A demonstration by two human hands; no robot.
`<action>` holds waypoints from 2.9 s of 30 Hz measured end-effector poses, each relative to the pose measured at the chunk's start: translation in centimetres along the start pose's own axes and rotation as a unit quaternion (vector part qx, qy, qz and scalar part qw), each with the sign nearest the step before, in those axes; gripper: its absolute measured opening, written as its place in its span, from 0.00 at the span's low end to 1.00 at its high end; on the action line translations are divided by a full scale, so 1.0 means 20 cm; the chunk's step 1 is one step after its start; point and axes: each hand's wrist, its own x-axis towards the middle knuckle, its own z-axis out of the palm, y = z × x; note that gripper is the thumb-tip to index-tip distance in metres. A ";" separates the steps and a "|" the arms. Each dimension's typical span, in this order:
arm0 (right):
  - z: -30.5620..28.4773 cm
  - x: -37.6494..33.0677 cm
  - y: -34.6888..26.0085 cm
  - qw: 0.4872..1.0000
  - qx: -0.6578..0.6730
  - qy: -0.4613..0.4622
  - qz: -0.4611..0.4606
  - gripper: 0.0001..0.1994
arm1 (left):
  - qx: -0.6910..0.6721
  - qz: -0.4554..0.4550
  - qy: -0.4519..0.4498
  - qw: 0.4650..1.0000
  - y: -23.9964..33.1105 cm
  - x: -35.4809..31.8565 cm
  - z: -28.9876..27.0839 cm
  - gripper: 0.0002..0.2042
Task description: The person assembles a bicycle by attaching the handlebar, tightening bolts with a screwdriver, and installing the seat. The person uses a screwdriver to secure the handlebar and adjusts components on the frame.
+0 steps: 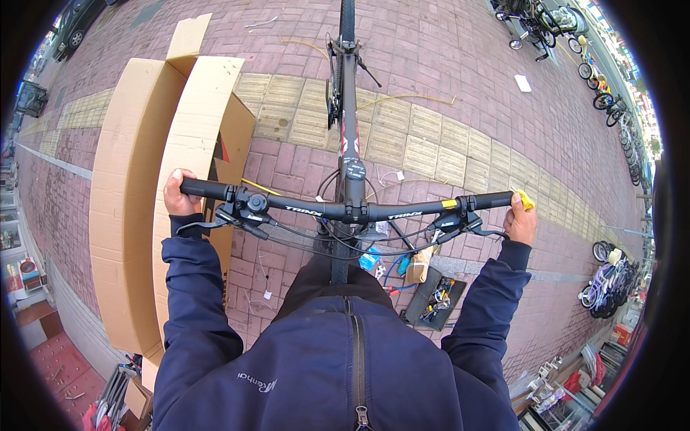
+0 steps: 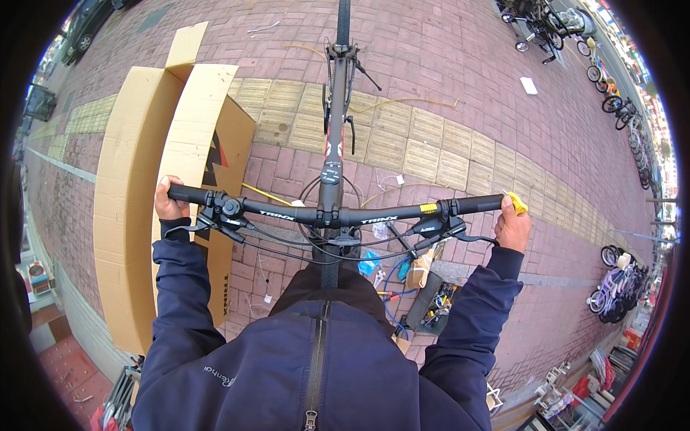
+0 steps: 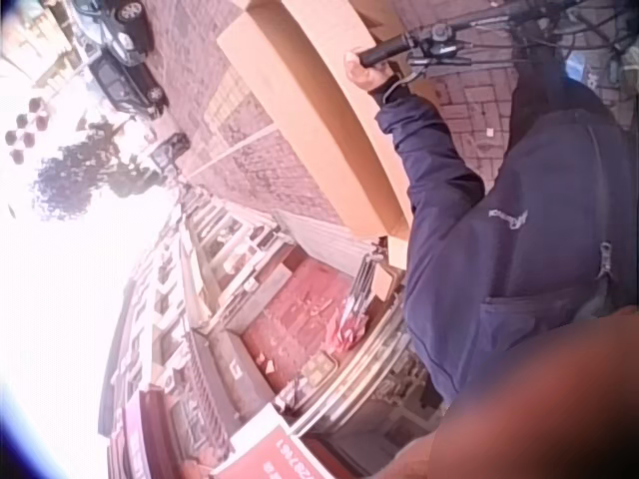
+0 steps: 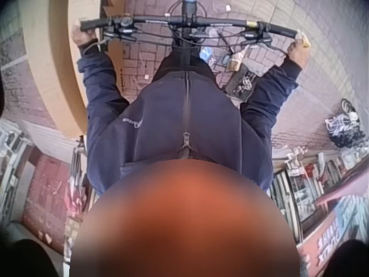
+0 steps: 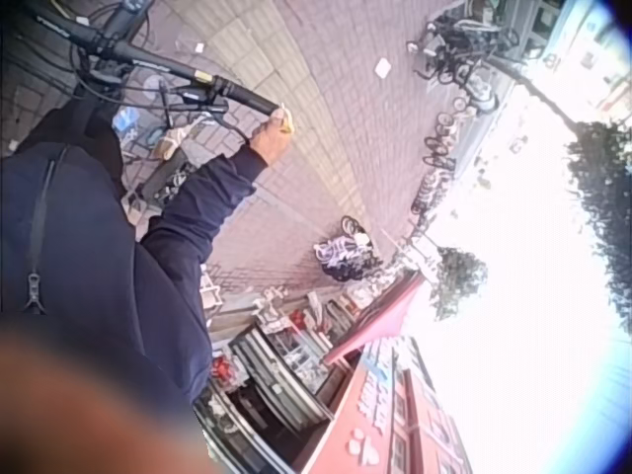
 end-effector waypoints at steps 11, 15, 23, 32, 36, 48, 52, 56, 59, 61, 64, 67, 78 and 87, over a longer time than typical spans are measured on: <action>0.01 0.03 0.01 1.000 0.028 -0.006 -0.002 0.15 | 0.008 0.004 -0.007 1.000 0.02 -0.03 0.00 0.17; 0.01 0.03 0.01 1.000 0.021 0.005 0.004 0.16 | 0.004 0.002 -0.005 1.000 0.01 -0.02 -0.01 0.17; 0.02 0.01 0.01 1.000 0.017 0.004 0.001 0.15 | 0.013 0.004 -0.008 1.000 -0.01 0.00 -0.02 0.18; 0.02 0.01 0.00 1.000 -0.005 0.001 0.009 0.17 | -0.003 -0.004 -0.028 1.000 -0.02 0.02 -0.03 0.18; 0.02 0.02 0.00 1.000 0.006 -0.009 0.007 0.17 | -0.005 -0.011 -0.030 0.999 -0.03 0.04 -0.04 0.17; 0.00 0.08 0.07 1.000 0.011 0.000 -0.014 0.16 | -0.079 -0.160 -0.136 0.975 0.06 0.03 -0.13 0.24; -0.02 0.09 0.11 0.999 -0.020 0.025 -0.039 0.15 | -0.055 -0.145 -0.131 0.979 0.09 -0.04 -0.19 0.20; -0.02 0.00 0.04 0.934 -0.241 0.138 -0.227 0.20 | -0.041 -0.081 0.045 0.995 0.17 -0.12 -0.17 0.13; 0.00 -0.21 -0.07 0.917 -0.228 0.197 -0.261 0.18 | 0.125 0.147 0.240 0.952 0.28 -0.27 -0.10 0.07; 0.06 -0.41 -0.09 0.932 -0.205 0.137 -0.266 0.16 | 0.131 0.216 0.212 0.944 0.33 -0.45 0.01 0.06; 0.21 -0.72 -0.03 0.962 -0.155 0.006 -0.223 0.13 | 0.191 0.153 0.033 0.969 0.27 -0.81 0.23 0.05; 0.36 -0.92 0.06 0.946 -0.218 -0.087 -0.226 0.12 | 0.283 0.085 -0.159 0.942 0.20 -1.10 0.40 0.05; 0.05 -0.15 -0.08 0.920 -0.299 0.188 -0.169 0.26 | 0.546 0.051 0.063 0.834 0.42 -0.19 0.08 0.23; 0.04 -0.04 0.02 0.952 -0.234 0.093 -0.172 0.16 | 0.183 -0.149 -0.014 0.972 0.31 -0.09 -0.01 0.19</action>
